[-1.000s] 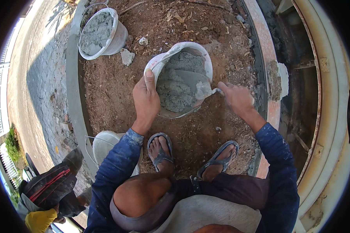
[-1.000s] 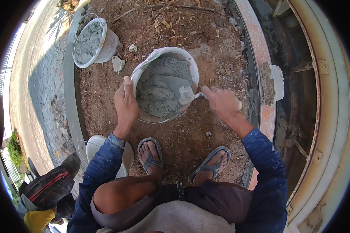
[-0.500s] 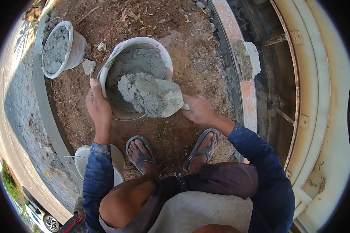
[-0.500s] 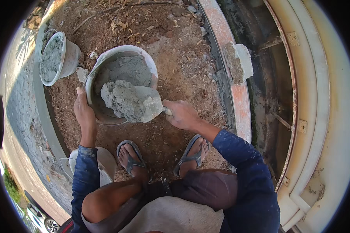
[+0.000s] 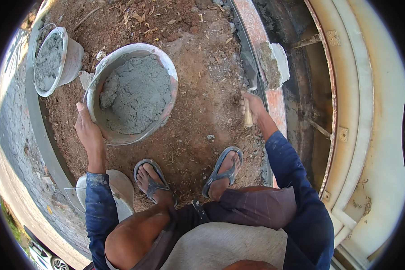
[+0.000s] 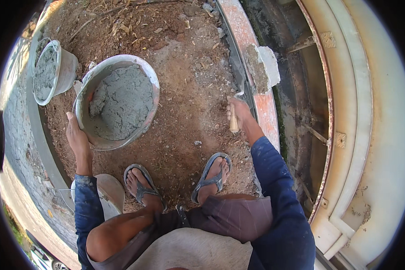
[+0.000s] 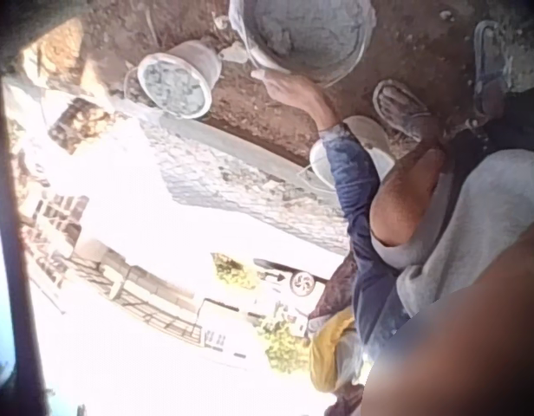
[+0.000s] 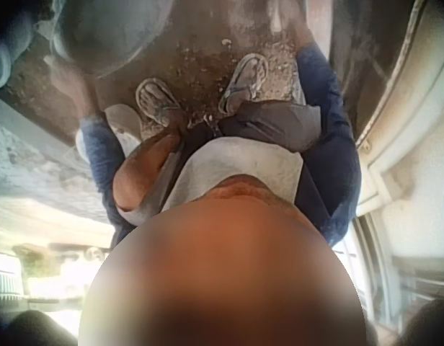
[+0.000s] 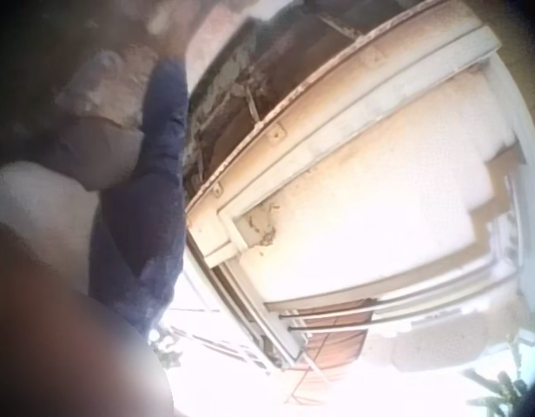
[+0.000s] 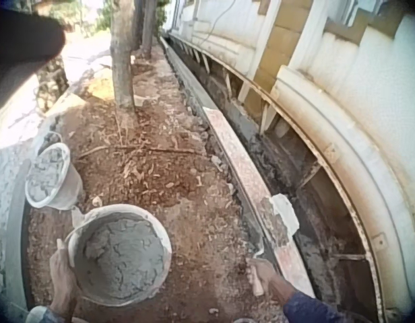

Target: Apply mortar to the side of a curb or planter edge using a trowel.

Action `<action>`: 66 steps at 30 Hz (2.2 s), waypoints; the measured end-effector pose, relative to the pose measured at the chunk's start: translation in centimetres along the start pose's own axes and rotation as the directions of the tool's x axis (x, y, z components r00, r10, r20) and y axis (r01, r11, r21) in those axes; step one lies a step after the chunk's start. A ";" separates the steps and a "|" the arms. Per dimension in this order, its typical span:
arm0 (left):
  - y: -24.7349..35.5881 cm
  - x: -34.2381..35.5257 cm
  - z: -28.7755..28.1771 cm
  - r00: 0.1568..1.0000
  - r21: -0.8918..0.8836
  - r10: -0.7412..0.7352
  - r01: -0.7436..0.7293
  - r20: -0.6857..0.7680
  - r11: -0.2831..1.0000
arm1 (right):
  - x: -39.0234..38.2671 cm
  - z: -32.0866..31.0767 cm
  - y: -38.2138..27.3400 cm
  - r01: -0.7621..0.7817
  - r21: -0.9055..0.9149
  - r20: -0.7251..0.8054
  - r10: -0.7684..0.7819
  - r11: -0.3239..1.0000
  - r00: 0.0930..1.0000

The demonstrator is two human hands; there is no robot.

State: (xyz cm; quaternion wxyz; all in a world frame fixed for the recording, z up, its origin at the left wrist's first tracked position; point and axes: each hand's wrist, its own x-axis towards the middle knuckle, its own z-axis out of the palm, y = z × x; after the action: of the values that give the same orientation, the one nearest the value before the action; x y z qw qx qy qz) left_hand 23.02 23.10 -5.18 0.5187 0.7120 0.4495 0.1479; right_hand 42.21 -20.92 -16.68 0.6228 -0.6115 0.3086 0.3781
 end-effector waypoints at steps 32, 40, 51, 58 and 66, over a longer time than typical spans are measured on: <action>-0.2 -0.3 0.1 1.000 -0.029 0.012 -0.013 -0.018 0.999 | -0.1 1.2 5.0 0.325 -0.263 -0.177 -0.377 0.908 0.909; -0.3 -0.5 0.3 0.998 -0.002 0.026 -0.027 -0.048 1.000 | -1.9 4.9 4.4 0.280 0.057 -0.261 -0.256 0.958 0.931; 2.2 -1.1 1.3 0.995 0.129 0.095 -0.091 -0.026 0.987 | -6.2 1.4 6.8 0.520 -0.766 0.112 -0.717 0.379 0.688; 3.0 -2.5 2.5 0.966 0.197 0.241 -0.255 0.091 0.947 | -8.2 9.4 -7.2 0.292 -0.680 0.722 -0.544 -0.673 0.427; 3.0 -3.0 4.2 0.964 0.088 0.266 -0.266 0.005 0.960 | -6.2 13.0 -2.5 0.591 -0.582 0.779 -0.175 -0.558 0.602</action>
State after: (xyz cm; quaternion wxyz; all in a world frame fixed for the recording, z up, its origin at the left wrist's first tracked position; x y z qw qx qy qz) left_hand 25.69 17.98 -3.52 0.4607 0.7877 0.3577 0.1986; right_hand 40.05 -8.44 -9.29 0.0096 -0.8375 -0.4973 0.2264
